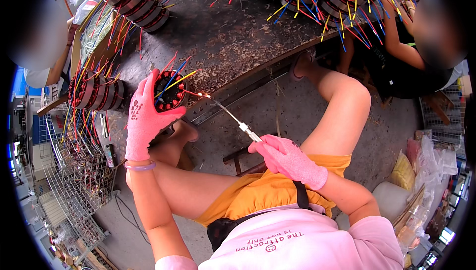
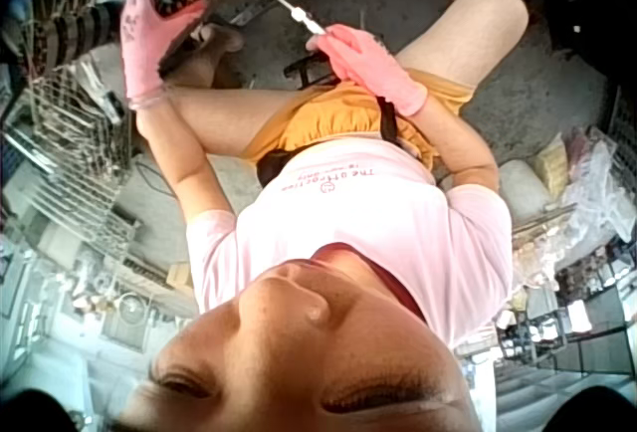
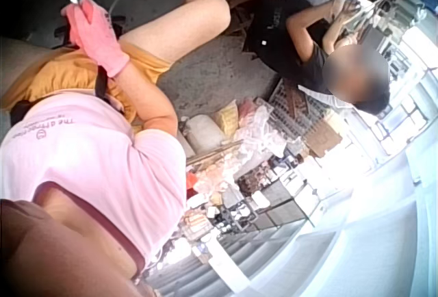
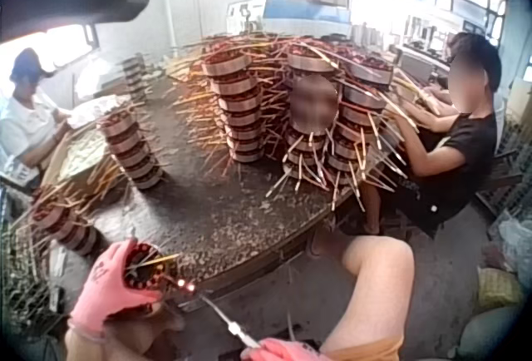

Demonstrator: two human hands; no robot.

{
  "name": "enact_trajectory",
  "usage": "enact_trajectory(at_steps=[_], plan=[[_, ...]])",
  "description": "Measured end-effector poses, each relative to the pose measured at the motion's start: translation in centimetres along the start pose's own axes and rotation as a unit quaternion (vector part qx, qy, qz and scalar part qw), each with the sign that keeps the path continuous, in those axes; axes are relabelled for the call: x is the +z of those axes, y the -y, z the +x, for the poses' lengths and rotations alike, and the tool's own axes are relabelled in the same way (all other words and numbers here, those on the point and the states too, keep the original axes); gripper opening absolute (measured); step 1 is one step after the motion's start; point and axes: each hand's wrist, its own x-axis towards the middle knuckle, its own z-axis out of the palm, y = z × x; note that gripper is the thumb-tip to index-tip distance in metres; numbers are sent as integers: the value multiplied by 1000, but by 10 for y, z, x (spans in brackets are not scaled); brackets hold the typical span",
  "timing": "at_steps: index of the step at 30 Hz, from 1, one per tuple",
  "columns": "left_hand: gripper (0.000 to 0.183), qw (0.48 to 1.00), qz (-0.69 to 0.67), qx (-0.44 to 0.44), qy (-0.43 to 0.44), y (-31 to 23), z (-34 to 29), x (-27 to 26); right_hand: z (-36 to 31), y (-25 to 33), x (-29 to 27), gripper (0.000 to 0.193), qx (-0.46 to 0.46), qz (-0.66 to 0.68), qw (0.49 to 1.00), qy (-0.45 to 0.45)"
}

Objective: The person uses a small lighter or heating tool to apply heat to the ends of colored wires protruding from a circular electrical component, repeating the process for multiple wires on the same component.

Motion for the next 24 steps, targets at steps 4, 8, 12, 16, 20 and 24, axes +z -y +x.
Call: enact_trajectory(at_steps=[4,8,12,16,20,24], plan=[[97,1000,-5,-2,0,0,0,0,1,-4,0,30,-11,-10,1000,-6],[97,1000,1,-3,0,1,-1,0,-1,2,0,30,4,-7,1000,-7],[97,1000,7,-1,1,1,0,1,0,-1,0,30,1,4,1000,-5],[97,1000,5,-2,2,0,0,0,1,-2,-1,29,-7,-2,1000,-3],[97,1000,6,2,1,1,-1,0,2,-4,0,30,-23,-14,1000,3],[98,1000,3,1,1,0,0,0,1,0,0,29,-11,-19,1000,0]])
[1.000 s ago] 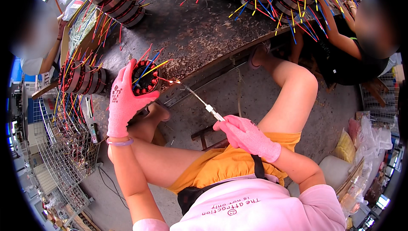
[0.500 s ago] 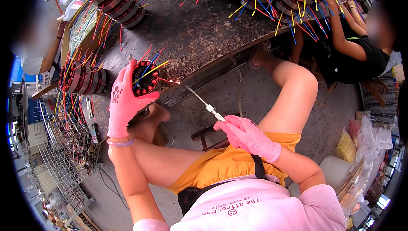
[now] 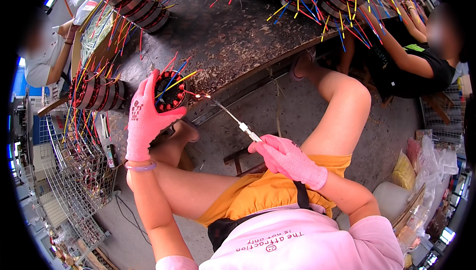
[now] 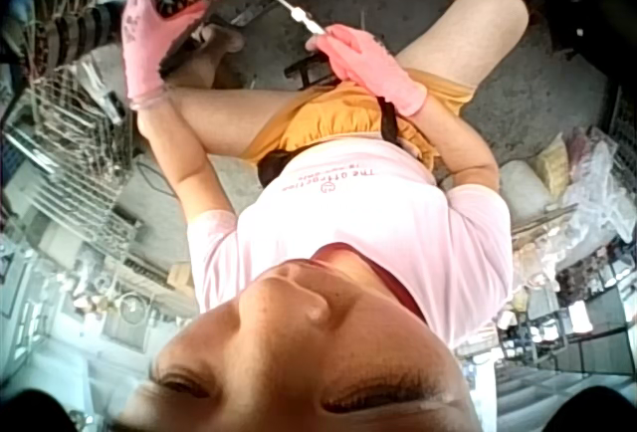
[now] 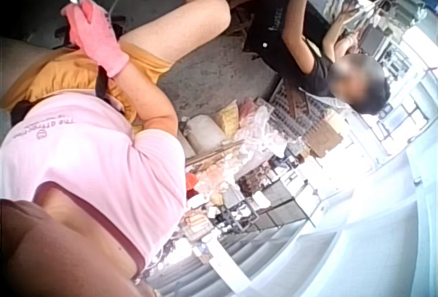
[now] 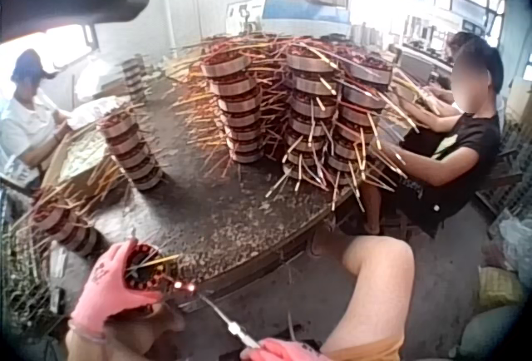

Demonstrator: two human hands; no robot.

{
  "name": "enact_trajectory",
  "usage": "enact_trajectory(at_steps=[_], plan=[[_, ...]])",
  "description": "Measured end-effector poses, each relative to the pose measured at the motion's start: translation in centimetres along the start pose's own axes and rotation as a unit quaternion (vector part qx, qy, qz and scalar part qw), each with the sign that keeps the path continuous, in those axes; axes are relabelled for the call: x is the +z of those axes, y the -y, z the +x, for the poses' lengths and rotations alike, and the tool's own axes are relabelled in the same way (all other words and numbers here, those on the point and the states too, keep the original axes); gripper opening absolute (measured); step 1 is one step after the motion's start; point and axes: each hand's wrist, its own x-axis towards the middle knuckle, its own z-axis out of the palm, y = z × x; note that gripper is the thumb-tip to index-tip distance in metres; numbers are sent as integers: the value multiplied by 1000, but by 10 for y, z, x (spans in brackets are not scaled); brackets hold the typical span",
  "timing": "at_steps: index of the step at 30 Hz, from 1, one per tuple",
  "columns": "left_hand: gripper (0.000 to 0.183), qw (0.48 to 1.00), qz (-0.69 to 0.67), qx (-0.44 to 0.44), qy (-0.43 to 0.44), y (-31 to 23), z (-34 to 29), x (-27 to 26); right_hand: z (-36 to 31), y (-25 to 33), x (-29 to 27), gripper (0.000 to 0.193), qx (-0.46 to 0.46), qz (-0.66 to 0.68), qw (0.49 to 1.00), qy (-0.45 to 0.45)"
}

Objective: The person uses a small lighter or heating tool to apply heat to the ends of colored wires protruding from a circular electrical component, repeating the process for multiple wires on the same component.

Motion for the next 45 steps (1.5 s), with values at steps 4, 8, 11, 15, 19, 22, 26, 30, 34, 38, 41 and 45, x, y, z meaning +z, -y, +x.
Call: enact_trajectory(at_steps=[4,8,11,15,19,22,26,30,34,38,41,45], plan=[[98,1000,-1,2,-1,1,0,1,0,0,0,30,1,5,1000,3],[98,1000,4,2,0,-2,1,0,-1,-4,-1,30,-4,16,1000,-1],[98,1000,-2,-1,-9,0,0,2,-1,3,1,29,22,-3,1000,-16],[98,1000,1,-4,3,-2,0,0,-3,2,-2,28,19,28,999,-16],[98,996,31,82,21,3,3,-7,-2,1,-3,29,26,33,999,-25],[99,994,60,91,15,-2,2,-5,-1,3,-3,30,20,23,999,-23],[97,994,69,86,21,-2,5,-8,0,7,-1,31,8,16,1000,-12],[94,994,55,93,11,-5,4,-9,-1,12,0,28,23,31,999,0],[93,994,57,92,4,-4,4,-8,-3,18,2,27,28,21,999,-2],[93,995,62,83,5,-6,3,-8,-1,17,1,27,24,13,1000,-4],[95,994,67,85,4,-5,2,-8,-1,15,2,27,19,7,1000,-4],[99,992,118,53,1,-10,1,-11,-1,18,2,28,23,5,1000,-6]])
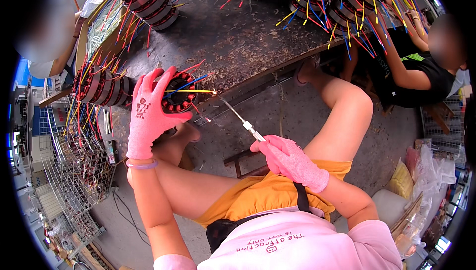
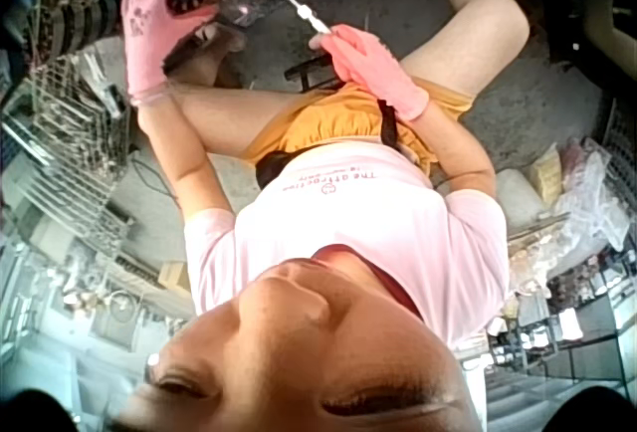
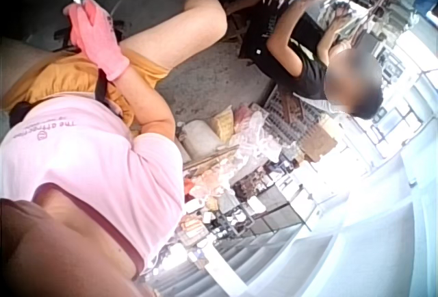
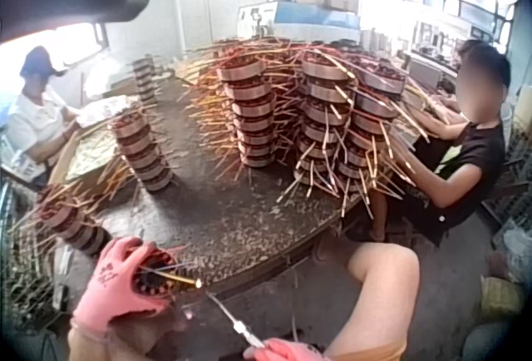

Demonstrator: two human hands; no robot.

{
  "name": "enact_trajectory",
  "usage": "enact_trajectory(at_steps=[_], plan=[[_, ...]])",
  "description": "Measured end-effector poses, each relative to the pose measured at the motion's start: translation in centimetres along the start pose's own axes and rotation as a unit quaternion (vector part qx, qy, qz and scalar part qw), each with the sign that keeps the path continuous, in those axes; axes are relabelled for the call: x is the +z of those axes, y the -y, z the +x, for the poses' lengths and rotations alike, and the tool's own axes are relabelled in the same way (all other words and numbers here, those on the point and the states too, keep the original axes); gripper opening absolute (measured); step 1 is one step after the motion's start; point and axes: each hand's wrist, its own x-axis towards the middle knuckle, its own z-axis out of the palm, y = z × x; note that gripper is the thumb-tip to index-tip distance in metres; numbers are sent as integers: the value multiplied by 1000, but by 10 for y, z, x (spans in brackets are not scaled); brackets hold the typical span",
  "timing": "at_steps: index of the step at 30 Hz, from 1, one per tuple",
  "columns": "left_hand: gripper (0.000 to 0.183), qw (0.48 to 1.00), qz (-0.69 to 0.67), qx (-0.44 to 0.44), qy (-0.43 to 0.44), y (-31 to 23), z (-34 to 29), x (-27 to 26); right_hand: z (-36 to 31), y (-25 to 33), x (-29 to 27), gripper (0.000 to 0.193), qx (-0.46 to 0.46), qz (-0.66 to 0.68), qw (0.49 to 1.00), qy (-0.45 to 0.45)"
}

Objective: The person uses a small lighter or heating tool to apply heat to the ends of colored wires protruding from a circular electrical component, repeating the process for multiple wires on the same component.

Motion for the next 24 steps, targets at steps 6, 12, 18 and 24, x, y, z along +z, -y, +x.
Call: enact_trajectory(at_steps=[6,12,18,24], plan=[[101,999,9,-42,8,-3,-1,-5,0,1,0,27,6,7,1000,-2],[98,998,61,19,-17,6,-6,4,1,-3,0,28,5,27,1000,1],[95,999,-38,-15,12,3,-2,7,5,-14,0,30,-27,29,999,-4],[95,1000,-28,9,0,6,-4,7,4,-10,0,30,-15,13,1000,-4]])
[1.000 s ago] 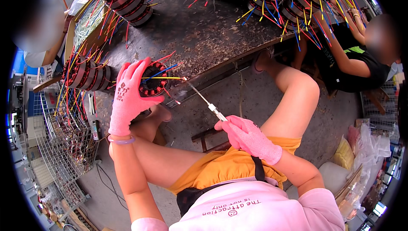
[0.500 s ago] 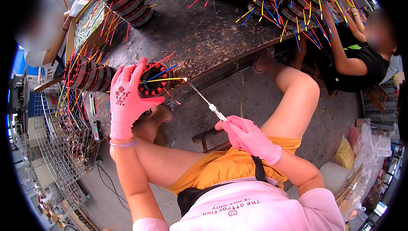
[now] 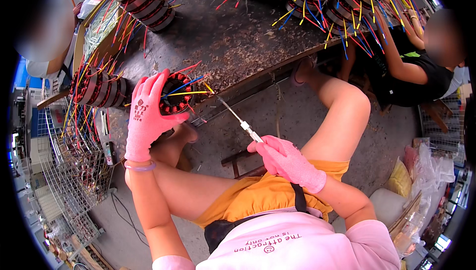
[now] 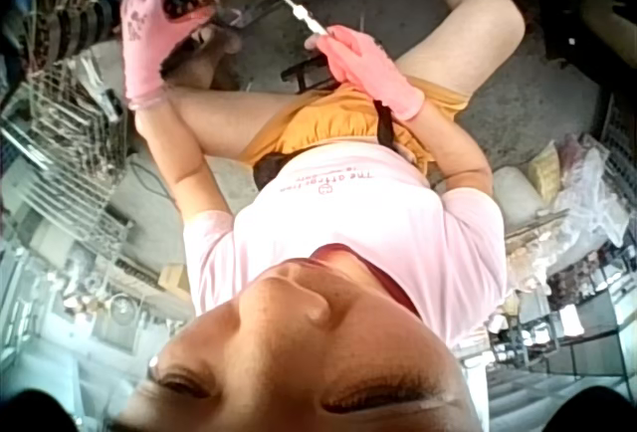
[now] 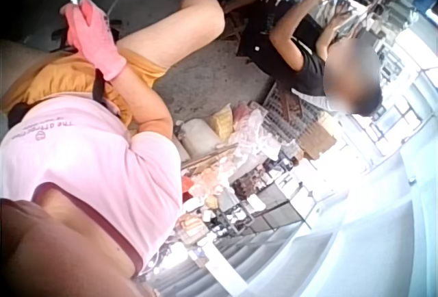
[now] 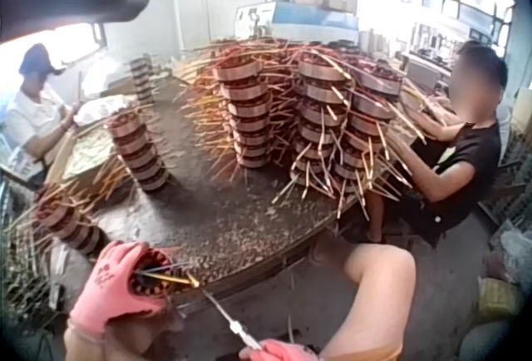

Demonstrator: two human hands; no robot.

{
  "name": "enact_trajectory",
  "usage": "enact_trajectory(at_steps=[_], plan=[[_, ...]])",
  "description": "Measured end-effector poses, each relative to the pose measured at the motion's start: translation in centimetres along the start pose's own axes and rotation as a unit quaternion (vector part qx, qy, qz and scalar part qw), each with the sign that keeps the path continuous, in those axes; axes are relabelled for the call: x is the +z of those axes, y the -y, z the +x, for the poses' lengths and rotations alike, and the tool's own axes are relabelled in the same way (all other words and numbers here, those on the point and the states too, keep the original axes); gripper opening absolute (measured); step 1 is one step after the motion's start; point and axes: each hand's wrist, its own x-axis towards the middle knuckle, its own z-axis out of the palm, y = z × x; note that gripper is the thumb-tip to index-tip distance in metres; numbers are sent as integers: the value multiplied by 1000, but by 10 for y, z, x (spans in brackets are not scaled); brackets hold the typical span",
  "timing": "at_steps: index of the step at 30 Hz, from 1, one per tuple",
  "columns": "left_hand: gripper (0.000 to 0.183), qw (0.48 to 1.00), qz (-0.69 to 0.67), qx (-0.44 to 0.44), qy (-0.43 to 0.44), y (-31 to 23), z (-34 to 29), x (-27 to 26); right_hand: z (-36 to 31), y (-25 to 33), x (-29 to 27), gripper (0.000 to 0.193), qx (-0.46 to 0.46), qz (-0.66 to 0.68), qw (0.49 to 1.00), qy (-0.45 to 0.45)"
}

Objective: The person uses a small lighter or heating tool to apply heat to the ends of colored wires protruding from a circular electrical component, repeating the process for multiple wires on the same component.

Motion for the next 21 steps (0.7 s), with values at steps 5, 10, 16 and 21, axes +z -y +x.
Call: enact_trajectory(at_steps=[5,10,16,21], plan=[[94,998,57,8,-9,-4,1,-4,-3,8,0,28,27,-12,1000,6],[95,999,51,-4,-7,-5,0,-2,3,-3,1,31,-3,-1,1000,-1],[98,1000,-25,-12,4,2,1,4,0,1,1,32,1,4,1000,2],[99,999,-26,-34,21,-4,2,1,0,-1,0,31,-1,10,1000,5]])
